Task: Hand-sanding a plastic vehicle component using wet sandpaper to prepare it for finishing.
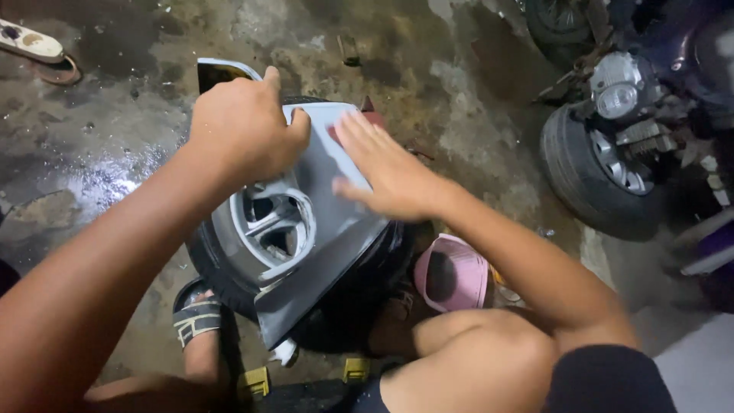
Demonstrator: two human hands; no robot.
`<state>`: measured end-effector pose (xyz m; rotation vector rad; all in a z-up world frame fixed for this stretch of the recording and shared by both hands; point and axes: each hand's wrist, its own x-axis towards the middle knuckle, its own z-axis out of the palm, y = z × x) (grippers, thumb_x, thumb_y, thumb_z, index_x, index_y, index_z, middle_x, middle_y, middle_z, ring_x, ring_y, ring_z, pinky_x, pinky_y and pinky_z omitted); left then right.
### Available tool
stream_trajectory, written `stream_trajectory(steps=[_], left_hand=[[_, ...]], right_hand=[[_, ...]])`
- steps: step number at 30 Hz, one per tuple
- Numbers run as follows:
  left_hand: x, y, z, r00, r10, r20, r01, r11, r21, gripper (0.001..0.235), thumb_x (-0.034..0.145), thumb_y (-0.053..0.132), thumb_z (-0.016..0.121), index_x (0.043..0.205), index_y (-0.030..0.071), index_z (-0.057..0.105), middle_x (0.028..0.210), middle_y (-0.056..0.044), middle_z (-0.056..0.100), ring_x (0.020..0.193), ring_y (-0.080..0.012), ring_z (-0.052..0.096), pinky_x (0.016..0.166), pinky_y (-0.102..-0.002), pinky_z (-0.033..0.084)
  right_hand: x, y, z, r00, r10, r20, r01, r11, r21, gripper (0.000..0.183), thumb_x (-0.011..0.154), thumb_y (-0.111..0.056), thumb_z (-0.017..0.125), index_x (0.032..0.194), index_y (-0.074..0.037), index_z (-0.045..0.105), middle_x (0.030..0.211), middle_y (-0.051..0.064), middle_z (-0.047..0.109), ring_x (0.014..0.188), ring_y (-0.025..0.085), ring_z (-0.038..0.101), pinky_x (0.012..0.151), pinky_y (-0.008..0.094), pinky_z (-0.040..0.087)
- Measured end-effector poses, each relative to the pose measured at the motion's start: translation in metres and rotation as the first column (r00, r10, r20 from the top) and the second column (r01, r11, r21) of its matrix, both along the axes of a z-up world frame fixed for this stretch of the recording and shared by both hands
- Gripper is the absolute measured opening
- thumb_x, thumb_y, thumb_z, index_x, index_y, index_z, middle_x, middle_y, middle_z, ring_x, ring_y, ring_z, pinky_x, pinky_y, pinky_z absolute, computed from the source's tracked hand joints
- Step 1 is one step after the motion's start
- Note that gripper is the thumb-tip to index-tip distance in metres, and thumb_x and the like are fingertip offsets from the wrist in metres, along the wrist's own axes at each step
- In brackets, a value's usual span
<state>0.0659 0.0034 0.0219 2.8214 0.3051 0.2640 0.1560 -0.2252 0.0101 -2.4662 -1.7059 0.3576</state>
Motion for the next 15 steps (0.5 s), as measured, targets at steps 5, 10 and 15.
stream_trajectory(steps=[5, 10, 15], left_hand=[[-0.006, -0.006, 0.01, 0.998, 0.006, -0.059, -0.006, 1.0, -0.011, 0.054, 0.098, 0.039, 0.051, 0.122, -0.008, 0.06, 0.079, -0.024, 0.073, 0.064, -0.0431, 0.071, 0.061, -0.05, 0.058], [0.007, -0.012, -0.007, 0.996, -0.019, 0.089, 0.014, 0.998, 0.062, 0.056, 0.096, 0.04, 0.054, 0.116, -0.011, 0.064, 0.074, -0.022, 0.072, 0.059, -0.0428, 0.07, 0.057, -0.049, 0.056], [0.005, -0.004, -0.004, 1.0, 0.01, 0.015, -0.01, 1.0, -0.01, 0.047, 0.095, 0.04, 0.054, 0.102, -0.005, 0.064, 0.077, -0.023, 0.073, 0.065, -0.0443, 0.07, 0.063, -0.05, 0.057]], right_hand=[[-0.056, -0.061, 0.015, 0.993, 0.118, -0.014, -0.117, 0.992, 0.041, 0.094, 0.099, -0.066, 0.032, 0.159, 0.005, 0.019, 0.169, 0.027, 0.016, 0.158, 0.038, 0.014, 0.129, 0.051, 0.011], [-0.012, -0.029, 0.002, 1.0, 0.001, 0.002, -0.001, 1.0, -0.01, 0.088, 0.1, -0.056, 0.041, 0.157, 0.009, 0.023, 0.167, 0.03, 0.018, 0.157, 0.038, 0.015, 0.126, 0.048, 0.013], [0.018, 0.005, -0.011, 0.999, -0.027, 0.022, 0.026, 0.998, 0.065, 0.09, 0.099, -0.055, 0.049, 0.157, 0.009, 0.022, 0.166, 0.032, 0.017, 0.156, 0.043, 0.014, 0.126, 0.049, 0.017]])
